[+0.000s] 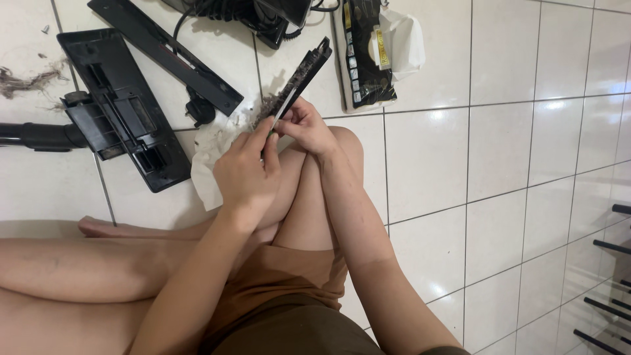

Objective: The person sits on the floor and cleans a disassembled vacuum cleaner head. They wipe the plastic housing with a tissue, then use a screwdriver to scrape hair and debris from the brush roll and its housing before wiping it again.

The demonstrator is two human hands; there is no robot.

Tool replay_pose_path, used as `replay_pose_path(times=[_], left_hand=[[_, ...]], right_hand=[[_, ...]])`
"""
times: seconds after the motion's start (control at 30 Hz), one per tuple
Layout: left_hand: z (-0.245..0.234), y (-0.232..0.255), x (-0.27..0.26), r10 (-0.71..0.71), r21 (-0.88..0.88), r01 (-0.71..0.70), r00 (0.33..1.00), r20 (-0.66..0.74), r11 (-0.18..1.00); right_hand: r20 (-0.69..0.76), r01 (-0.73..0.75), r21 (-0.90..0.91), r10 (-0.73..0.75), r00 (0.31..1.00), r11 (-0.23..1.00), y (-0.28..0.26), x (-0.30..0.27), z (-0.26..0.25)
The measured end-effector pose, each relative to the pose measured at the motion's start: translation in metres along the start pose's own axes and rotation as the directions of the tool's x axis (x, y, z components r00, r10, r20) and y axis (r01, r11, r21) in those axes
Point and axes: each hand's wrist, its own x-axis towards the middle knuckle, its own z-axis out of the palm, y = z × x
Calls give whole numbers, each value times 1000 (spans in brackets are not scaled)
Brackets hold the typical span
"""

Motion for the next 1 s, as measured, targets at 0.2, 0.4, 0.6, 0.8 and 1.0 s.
replay_pose_path(times=[0.2, 0.4, 0.6, 0.8, 1.0], left_hand=[[2, -4, 7, -20, 59, 19, 1000, 19, 998], [4, 0, 0, 50, 57, -49, 999, -6, 997], [6, -3, 9, 18, 22, -18, 1000, 10, 1000], [1, -5, 8, 12, 44, -11, 1000, -14, 999], [4, -3, 5, 39, 59, -37, 999, -32, 998]], right_hand=[[17, -54, 8, 54, 998, 999, -9, -4, 2], [14, -26, 30, 26, 1000, 999, -8, -1, 3], [-7, -37, -6, 37, 999, 999, -14, 1, 2], [21, -52, -3, 52, 998, 999, -15, 0, 7], [-8, -54, -9, 54, 998, 998, -11, 0, 5]])
